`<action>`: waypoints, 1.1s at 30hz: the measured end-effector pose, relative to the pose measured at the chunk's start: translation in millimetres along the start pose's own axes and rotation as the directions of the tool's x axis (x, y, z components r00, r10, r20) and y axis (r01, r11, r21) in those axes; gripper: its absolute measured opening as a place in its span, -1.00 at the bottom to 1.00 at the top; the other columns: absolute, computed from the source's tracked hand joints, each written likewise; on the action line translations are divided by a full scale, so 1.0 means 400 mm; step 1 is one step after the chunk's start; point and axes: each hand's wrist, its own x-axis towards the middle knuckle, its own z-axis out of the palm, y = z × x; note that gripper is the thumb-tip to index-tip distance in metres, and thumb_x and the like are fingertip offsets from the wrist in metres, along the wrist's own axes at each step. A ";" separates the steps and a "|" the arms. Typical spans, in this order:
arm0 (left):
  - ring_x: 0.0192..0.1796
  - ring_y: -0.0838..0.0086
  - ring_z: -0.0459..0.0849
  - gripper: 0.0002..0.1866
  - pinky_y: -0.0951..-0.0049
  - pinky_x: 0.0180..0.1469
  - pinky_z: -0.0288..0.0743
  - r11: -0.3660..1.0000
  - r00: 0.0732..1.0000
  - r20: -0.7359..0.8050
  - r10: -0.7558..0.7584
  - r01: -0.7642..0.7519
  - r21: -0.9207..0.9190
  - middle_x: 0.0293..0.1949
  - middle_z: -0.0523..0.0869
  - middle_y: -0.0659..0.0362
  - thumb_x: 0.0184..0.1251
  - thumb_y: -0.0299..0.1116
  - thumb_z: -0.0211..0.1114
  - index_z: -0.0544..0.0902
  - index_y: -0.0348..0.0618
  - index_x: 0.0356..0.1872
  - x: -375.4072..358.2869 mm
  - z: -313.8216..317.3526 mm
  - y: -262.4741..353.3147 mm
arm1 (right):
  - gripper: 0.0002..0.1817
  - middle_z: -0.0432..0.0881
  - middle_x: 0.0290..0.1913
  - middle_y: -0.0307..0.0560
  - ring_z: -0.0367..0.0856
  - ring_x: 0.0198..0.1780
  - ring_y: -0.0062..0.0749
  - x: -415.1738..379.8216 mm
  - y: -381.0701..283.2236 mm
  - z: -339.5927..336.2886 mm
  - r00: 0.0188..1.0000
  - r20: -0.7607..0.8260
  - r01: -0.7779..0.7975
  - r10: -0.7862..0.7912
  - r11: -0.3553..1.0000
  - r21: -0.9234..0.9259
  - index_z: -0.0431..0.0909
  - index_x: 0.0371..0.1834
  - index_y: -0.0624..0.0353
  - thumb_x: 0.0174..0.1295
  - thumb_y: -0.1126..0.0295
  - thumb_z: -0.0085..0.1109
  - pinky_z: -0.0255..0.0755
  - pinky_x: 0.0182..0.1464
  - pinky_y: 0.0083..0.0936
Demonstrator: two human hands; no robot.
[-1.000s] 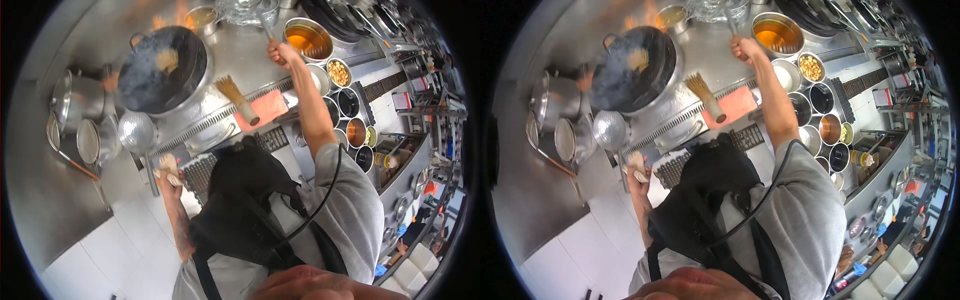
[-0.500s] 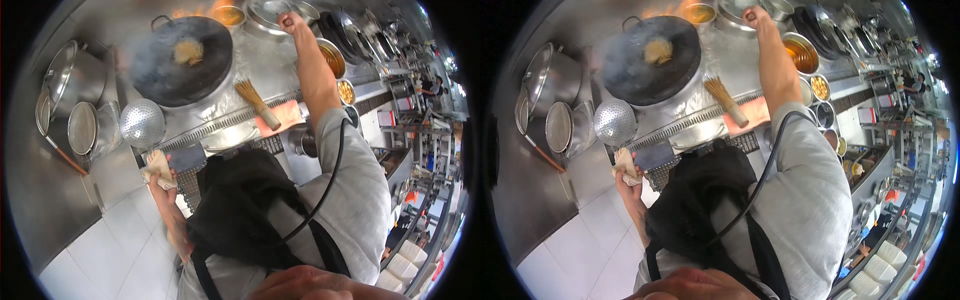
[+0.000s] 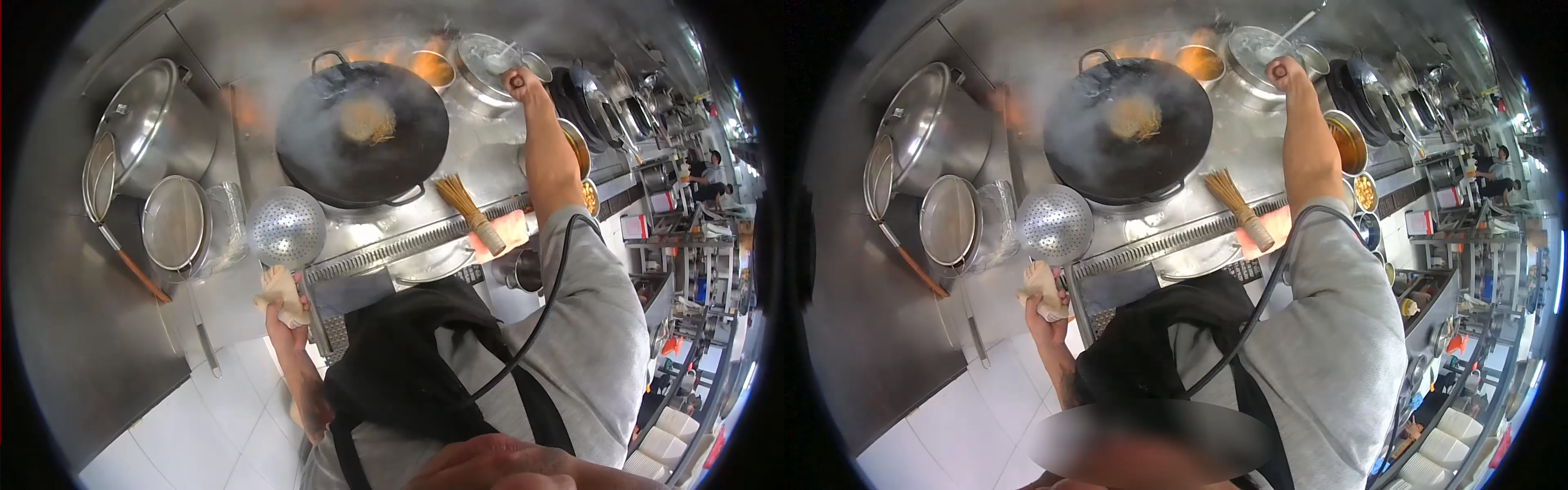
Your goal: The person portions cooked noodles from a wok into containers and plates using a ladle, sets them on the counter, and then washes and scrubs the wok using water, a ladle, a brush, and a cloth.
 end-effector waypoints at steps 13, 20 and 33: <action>-0.34 0.36 0.58 -0.35 0.40 -0.28 0.50 1.000 0.999 -0.034 0.012 -0.013 -0.013 0.10 0.56 -0.11 0.17 -0.30 0.02 0.22 -0.14 0.36 -0.013 0.013 0.007 | -0.72 0.56 -0.61 -0.13 0.45 -0.73 -0.41 -0.023 -0.077 0.053 0.866 0.429 0.304 -0.259 -0.409 -0.860 0.54 -0.62 0.25 0.20 0.50 -0.11 0.50 -0.60 -0.47; -0.28 0.31 0.61 -0.39 0.37 -0.24 0.51 0.999 0.997 -0.082 0.007 -0.011 -0.048 0.12 0.56 -0.11 0.24 -0.33 -0.03 0.21 -0.15 0.37 -0.033 -0.054 0.014 | -0.77 0.34 -0.67 -0.27 0.30 -0.72 -0.57 0.091 -0.059 -0.184 0.969 0.247 0.181 0.019 0.628 -0.757 0.34 -0.71 0.08 0.05 0.59 -0.02 0.30 -0.69 -0.66; -0.31 0.34 0.58 -0.36 0.39 -0.23 0.51 0.994 0.994 0.004 0.113 -0.113 -0.002 0.12 0.54 -0.18 0.18 -0.32 0.02 0.22 -0.17 0.36 -0.142 0.041 -0.051 | -0.88 0.43 -0.59 -0.27 0.45 -0.60 -0.63 0.052 -0.158 0.104 0.947 0.284 0.154 0.147 0.570 -0.807 0.46 -0.47 0.29 0.20 0.55 -0.03 0.45 -0.55 -0.68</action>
